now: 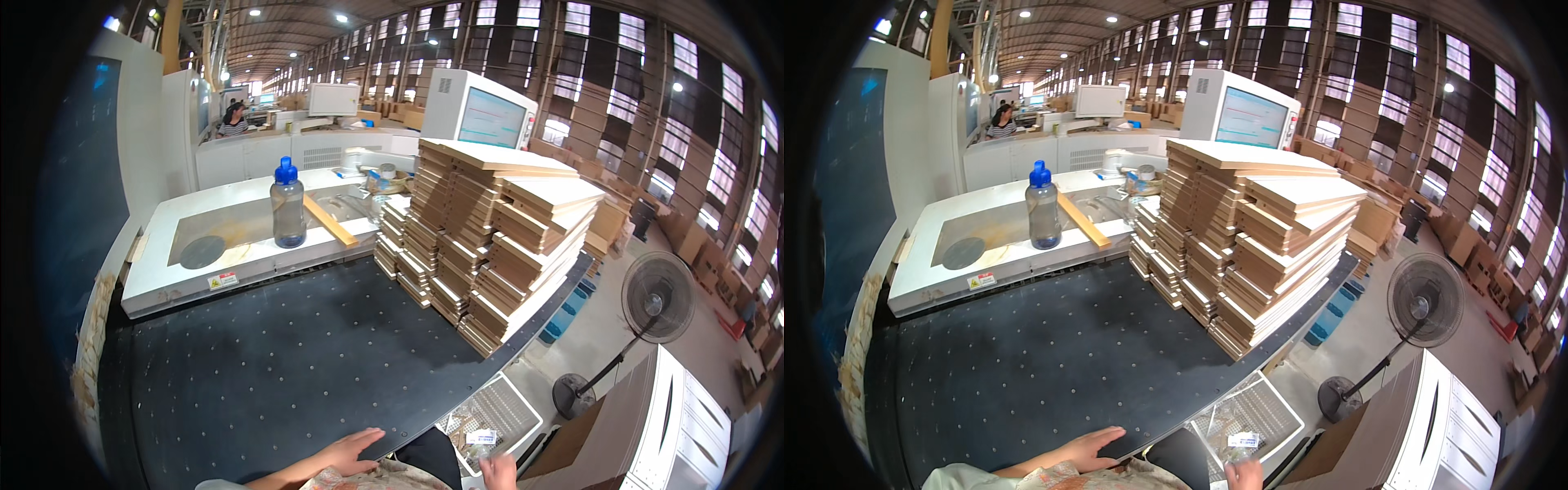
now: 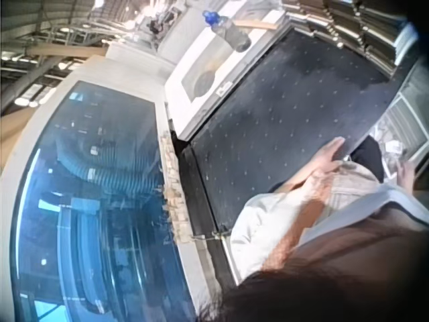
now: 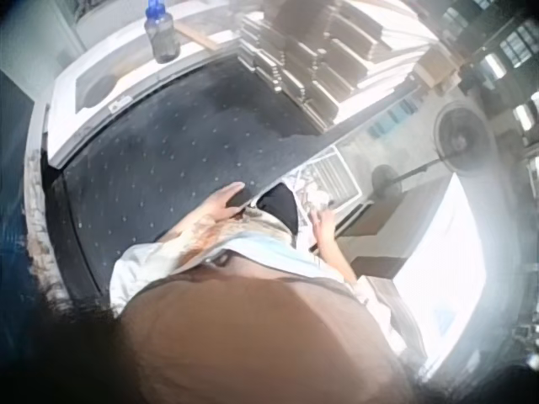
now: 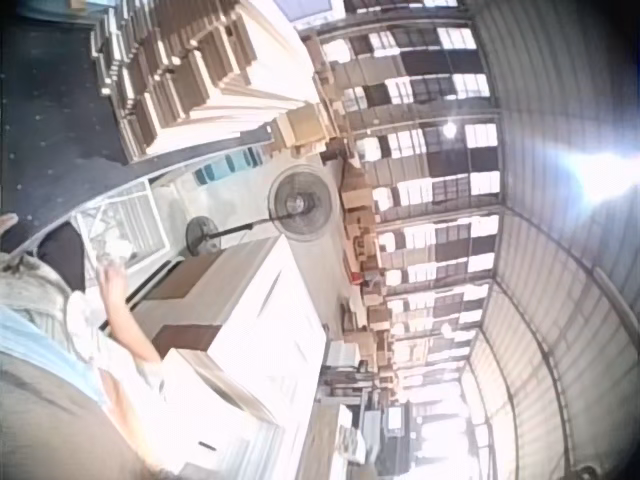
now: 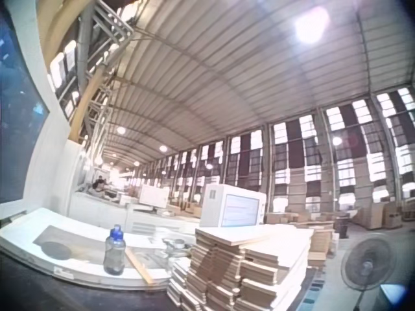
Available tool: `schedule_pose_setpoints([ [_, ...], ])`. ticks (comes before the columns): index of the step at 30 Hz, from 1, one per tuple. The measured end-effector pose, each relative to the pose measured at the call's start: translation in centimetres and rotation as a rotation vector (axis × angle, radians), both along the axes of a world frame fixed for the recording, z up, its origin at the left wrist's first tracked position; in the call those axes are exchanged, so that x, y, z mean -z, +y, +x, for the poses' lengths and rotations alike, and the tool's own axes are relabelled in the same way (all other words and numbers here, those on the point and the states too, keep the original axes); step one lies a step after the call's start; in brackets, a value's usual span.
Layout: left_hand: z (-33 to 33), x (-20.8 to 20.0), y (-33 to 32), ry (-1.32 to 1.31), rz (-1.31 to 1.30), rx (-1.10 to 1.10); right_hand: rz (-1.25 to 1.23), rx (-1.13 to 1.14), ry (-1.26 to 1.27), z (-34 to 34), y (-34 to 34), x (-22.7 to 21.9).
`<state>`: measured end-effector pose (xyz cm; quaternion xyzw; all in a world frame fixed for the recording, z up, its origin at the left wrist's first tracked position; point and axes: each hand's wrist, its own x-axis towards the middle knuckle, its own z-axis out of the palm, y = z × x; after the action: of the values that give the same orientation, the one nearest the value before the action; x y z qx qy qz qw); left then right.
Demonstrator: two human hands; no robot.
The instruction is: The person clears debris from the holes of wooden panels using an air nozzle and stacks the panels onto a cart.
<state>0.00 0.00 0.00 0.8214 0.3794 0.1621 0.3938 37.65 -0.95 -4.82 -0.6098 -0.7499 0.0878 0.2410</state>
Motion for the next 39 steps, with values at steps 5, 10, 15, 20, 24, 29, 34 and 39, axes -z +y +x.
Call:
schedule_pose_setpoints([
  [5, -3.5, -2.6, -2.8, 0.271, 0.332, -0.25, 0.679, -0.118, 0.076, -5.3, 10.8, -14.2],
  [10, -4.3, 1.1, -4.9, 0.443, 0.406, -0.478, 0.943, -0.135, -0.014, -9.4, 20.9, -27.7],
  [15, -4.2, 1.7, -3.8, 0.348, 0.394, -0.535, 0.873, 0.164, -0.178, -11.6, 27.5, -37.2],
  [20, -4.6, 2.3, -4.2, 0.367, 0.417, -0.553, 0.587, 0.372, -0.357, -13.4, 31.7, -40.3],
  [24, -4.6, 2.2, -4.3, 0.314, 0.472, -0.564, 0.715, 0.375, -0.434, -13.5, 31.9, -40.7],
  [29, -4.0, 2.4, -4.1, 0.267, 0.517, -0.54, 0.941, 0.151, -0.536, -13.4, 29.4, -40.6],
  [34, -5.7, 0.3, -2.9, 0.109, 0.238, -0.569, 1.273, -0.297, -0.231, -20.0, 21.7, -39.8],
  [39, -7.6, -10.1, 1.8, -1.394, -0.376, -0.696, 1.336, -0.718, 0.011, -28.0, 13.0, -38.8],
])
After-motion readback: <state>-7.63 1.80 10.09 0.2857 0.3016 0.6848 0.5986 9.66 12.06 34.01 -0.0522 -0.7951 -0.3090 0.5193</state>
